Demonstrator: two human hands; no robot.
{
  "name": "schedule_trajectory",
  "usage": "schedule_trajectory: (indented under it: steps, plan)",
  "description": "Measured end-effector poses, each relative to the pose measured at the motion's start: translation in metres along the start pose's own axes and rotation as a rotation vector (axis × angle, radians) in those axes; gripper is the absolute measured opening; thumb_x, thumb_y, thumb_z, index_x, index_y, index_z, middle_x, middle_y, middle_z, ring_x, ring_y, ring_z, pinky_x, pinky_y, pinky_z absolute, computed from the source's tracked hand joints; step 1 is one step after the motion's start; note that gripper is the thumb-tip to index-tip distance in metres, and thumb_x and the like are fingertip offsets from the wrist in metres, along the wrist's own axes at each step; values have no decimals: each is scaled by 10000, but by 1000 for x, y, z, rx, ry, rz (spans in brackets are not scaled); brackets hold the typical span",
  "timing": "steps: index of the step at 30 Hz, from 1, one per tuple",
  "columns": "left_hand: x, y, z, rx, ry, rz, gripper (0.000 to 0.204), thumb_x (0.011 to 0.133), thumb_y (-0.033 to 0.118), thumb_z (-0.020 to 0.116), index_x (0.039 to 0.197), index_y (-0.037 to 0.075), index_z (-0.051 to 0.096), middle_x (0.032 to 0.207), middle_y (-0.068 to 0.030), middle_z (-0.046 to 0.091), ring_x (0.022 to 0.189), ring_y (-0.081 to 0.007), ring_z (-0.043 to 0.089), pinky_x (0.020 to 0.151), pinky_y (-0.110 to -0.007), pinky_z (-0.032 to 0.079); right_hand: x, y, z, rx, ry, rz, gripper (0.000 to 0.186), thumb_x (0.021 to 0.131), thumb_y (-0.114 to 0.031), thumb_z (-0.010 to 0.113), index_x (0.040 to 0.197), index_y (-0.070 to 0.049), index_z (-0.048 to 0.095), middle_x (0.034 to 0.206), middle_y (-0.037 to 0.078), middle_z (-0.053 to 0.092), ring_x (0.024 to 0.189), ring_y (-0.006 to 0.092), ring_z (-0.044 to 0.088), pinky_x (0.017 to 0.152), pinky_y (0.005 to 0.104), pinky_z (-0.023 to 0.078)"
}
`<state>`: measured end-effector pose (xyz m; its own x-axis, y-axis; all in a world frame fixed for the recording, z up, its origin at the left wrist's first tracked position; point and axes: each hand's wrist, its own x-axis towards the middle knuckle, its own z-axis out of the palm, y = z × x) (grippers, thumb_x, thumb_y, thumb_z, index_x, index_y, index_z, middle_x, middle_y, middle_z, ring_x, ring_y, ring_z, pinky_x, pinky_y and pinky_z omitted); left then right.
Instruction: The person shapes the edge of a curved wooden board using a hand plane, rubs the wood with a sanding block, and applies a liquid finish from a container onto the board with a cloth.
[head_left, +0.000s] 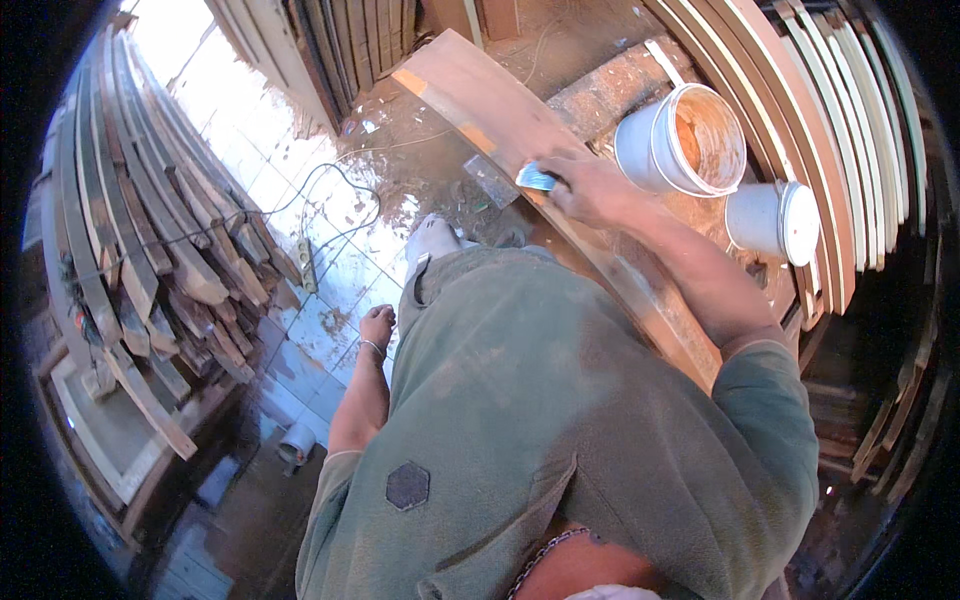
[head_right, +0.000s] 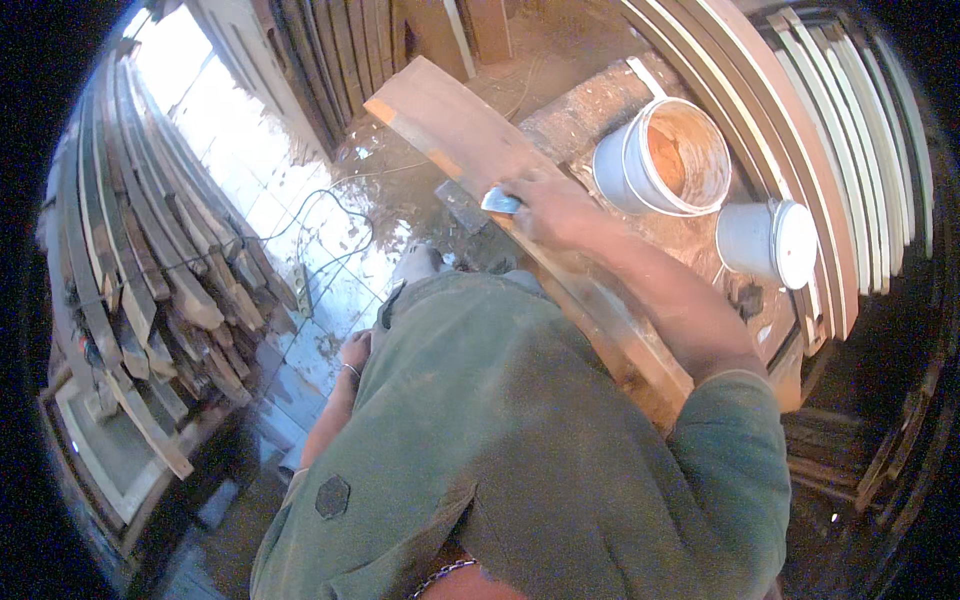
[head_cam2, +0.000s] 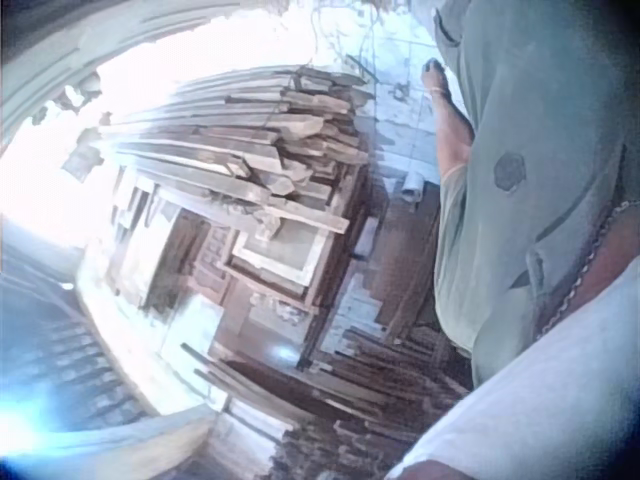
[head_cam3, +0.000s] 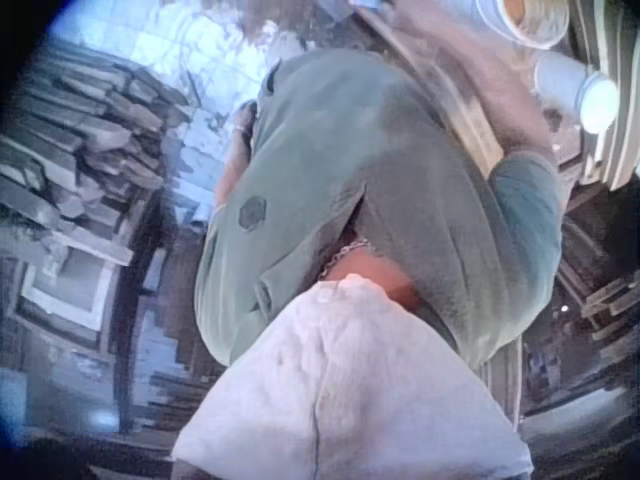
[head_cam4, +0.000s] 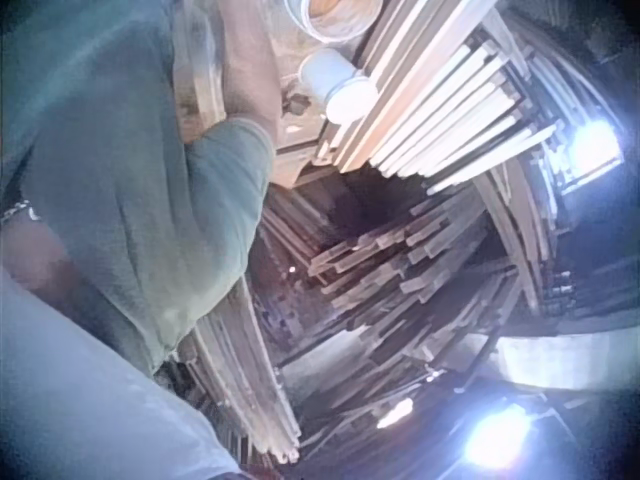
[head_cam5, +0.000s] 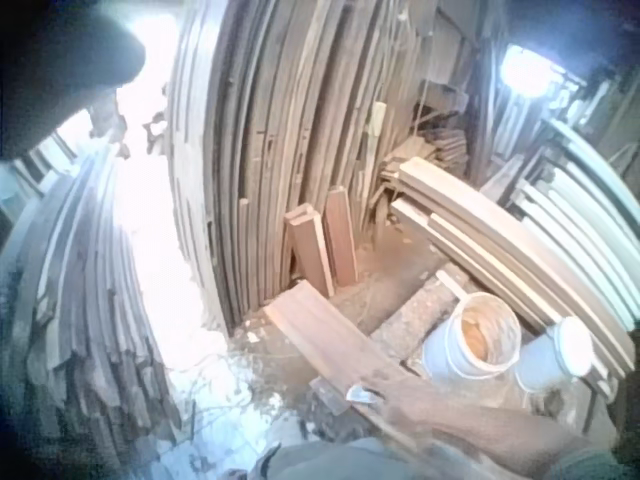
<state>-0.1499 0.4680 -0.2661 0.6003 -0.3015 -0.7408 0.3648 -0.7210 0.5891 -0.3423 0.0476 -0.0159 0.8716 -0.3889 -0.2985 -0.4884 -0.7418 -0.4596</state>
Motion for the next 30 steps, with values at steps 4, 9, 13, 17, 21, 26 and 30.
schedule_trajectory:
  steps: [4, 9, 13, 17, 21, 26, 30]
  plan:
    - [46, 16, -28, -5, -35, -59, 202, 851, 207, 612, 969, 52, 668, 776, -22, 643, 667, -116, 581, 554, -263, 436, 0, -36, 17, 34, -34, 177, 397, 852, -143, 527, 1239, -58, 556, 1258, 183, 523, 1133, 363, 519, 967, 433, 414]
    - [97, 62, -53, 0, -118, 69, 203, 861, 201, 588, 1006, 80, 662, 804, -8, 644, 693, -111, 596, 566, -252, 435, -52, -19, 58, 42, 48, 279, 375, 838, -156, 555, 1195, -48, 593, 1217, 200, 551, 1109, 372, 537, 954, 438, 423]
    - [110, 111, -50, 44, -156, 80, 206, 848, 184, 600, 992, 48, 660, 797, -18, 640, 695, -107, 594, 561, -236, 428, -86, -42, 52, 138, 162, 484, 369, 811, -159, 590, 1158, -34, 613, 1212, 197, 572, 1037, 365, 588, 896, 424, 470]
    - [121, 131, -41, 47, -218, 147, 215, 821, 151, 583, 956, 13, 677, 766, -37, 636, 662, -118, 581, 564, -245, 431, -103, -44, 83, 393, 428, 543, 338, 798, -140, 613, 1120, -38, 626, 1130, 176, 612, 937, 349, 628, 817, 400, 509]
    - [121, 151, -41, 195, -294, 138, 209, 832, 178, 603, 952, 25, 679, 743, -26, 624, 645, -100, 551, 557, -239, 422, -81, -67, 105, 321, 581, 503, 265, 824, -161, 599, 1068, -57, 607, 1088, 162, 611, 917, 360, 624, 810, 421, 506]
    - [146, 168, -60, 271, -349, 145, 178, 842, 172, 617, 942, 39, 678, 741, -18, 623, 640, -93, 542, 548, -240, 415, -20, -92, 109, 344, 659, 587, 221, 853, -186, 587, 1045, -76, 583, 1045, 162, 608, 914, 380, 609, 796, 457, 495]
    - [182, 180, -80, 259, -387, 128, 161, 835, 168, 640, 953, 69, 687, 769, -17, 637, 666, -111, 582, 520, -246, 420, -20, -96, 114, 294, 759, 738, 207, 856, -200, 589, 1029, -86, 596, 1029, 163, 612, 889, 376, 614, 771, 460, 495]
